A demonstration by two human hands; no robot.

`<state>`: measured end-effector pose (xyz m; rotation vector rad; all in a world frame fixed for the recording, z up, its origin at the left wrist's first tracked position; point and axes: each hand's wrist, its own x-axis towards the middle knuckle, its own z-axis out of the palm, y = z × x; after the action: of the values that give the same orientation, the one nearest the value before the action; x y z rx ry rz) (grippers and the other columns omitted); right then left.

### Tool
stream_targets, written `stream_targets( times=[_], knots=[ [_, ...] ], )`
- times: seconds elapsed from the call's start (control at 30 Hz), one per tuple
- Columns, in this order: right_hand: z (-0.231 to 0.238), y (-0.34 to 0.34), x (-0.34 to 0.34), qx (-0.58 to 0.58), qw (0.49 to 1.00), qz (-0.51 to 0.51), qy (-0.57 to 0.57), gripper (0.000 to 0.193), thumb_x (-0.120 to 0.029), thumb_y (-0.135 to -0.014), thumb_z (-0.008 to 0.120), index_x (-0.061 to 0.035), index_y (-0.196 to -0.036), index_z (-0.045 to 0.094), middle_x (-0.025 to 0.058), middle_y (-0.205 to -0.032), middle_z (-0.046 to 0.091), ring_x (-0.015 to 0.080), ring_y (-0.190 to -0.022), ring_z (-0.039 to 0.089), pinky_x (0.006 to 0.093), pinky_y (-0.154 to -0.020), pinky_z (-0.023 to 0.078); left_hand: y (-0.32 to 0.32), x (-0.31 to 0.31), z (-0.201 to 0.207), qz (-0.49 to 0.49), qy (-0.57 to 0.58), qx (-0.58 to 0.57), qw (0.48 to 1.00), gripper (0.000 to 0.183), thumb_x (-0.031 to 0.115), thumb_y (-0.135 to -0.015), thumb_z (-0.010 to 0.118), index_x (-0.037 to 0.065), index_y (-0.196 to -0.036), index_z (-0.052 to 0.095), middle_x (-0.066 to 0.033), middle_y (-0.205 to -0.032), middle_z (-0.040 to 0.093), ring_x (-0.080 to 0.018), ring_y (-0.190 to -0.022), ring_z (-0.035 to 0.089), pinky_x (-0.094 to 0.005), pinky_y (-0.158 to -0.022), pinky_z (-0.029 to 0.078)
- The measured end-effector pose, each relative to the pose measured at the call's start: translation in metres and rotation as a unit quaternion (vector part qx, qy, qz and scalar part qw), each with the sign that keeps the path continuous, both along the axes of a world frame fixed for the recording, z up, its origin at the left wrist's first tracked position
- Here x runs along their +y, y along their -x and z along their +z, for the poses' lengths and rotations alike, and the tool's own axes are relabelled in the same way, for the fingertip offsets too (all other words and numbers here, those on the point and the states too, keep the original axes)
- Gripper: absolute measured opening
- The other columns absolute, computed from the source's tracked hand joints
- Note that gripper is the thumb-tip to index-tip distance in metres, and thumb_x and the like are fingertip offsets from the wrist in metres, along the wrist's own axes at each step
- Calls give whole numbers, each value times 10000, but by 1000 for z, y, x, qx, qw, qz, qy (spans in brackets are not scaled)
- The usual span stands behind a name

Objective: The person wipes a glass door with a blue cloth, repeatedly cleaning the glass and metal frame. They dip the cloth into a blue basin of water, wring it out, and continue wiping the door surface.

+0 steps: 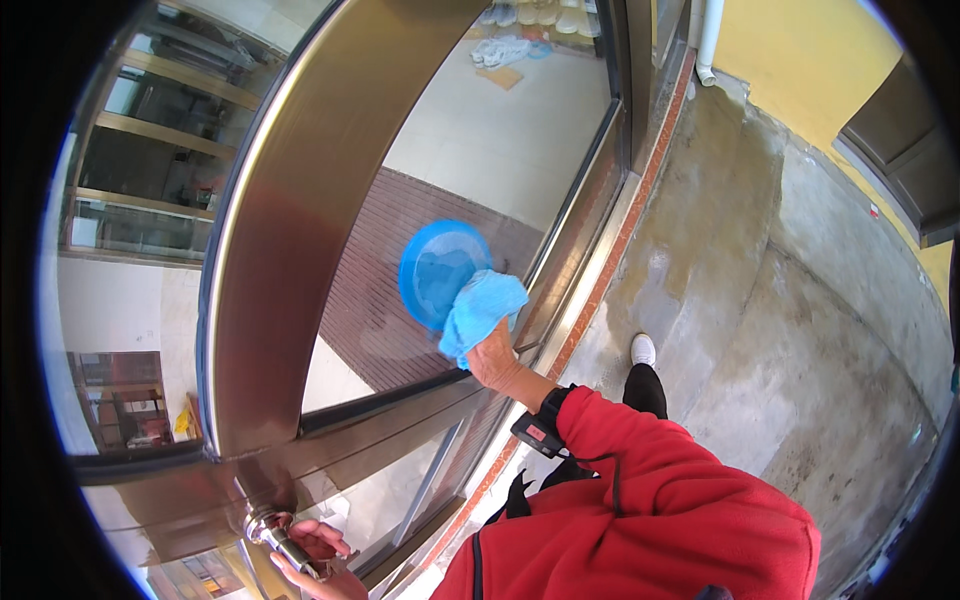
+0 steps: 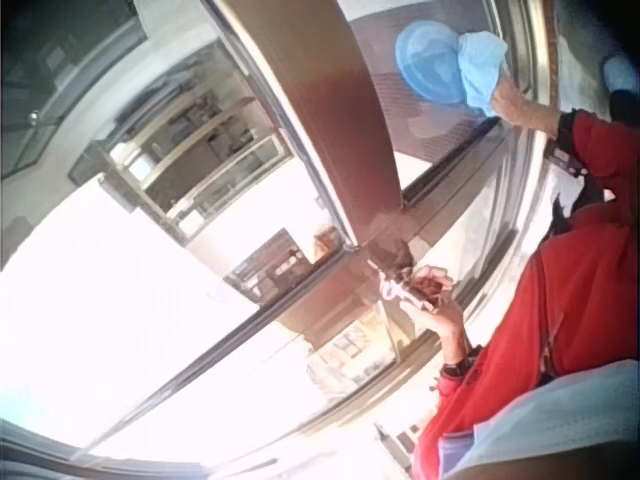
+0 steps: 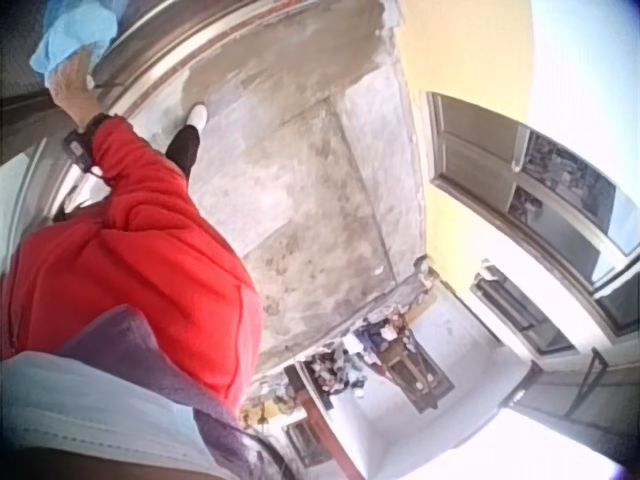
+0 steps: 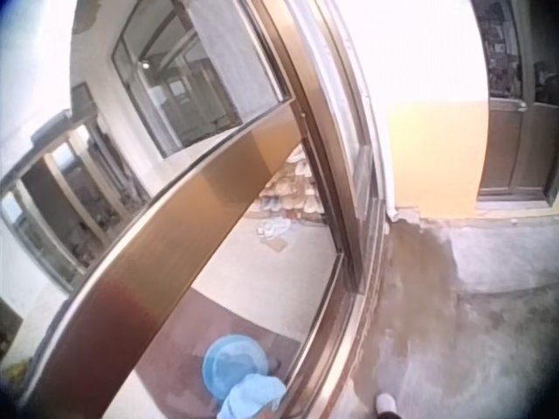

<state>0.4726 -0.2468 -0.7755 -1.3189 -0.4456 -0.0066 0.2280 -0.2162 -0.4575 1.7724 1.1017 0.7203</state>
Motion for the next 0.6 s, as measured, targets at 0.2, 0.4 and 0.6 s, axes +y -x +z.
stream_targets(
  times=[0.2, 0.4, 0.6],
  knots=[
    [-77, -58, 4, -11, 997, -74, 24, 362, -139, -945, 526, 30, -1265, 507, 249, -1277, 507, 443, -1204, 450, 551, -1080, 281, 1, -1, 0, 22, 6, -26, 999, 675, 651, -936, 333, 46, -1094, 585, -83, -879, 652, -167, -722, 590, -254, -556, 443],
    [-130, -262, -54, 42, 894, -389, 220, 304, -253, -1011, 423, 26, -1085, 519, 320, -1095, 521, 489, -1046, 465, 559, -877, 353, -3, -2, -3, 75, -34, -42, 996, 657, 625, -939, 371, 37, -1145, 582, -98, -885, 667, -196, -724, 618, -286, -599, 497],
    [-164, -373, -88, 139, 878, -393, 233, 400, -339, -994, 432, 29, -1111, 533, 325, -1058, 594, 507, -982, 547, 545, -860, 415, -26, -11, -2, 108, -47, -59, 991, 531, 546, -897, 534, 89, -1161, 585, -29, -944, 630, -161, -806, 588, -269, -651, 495]
  ],
)
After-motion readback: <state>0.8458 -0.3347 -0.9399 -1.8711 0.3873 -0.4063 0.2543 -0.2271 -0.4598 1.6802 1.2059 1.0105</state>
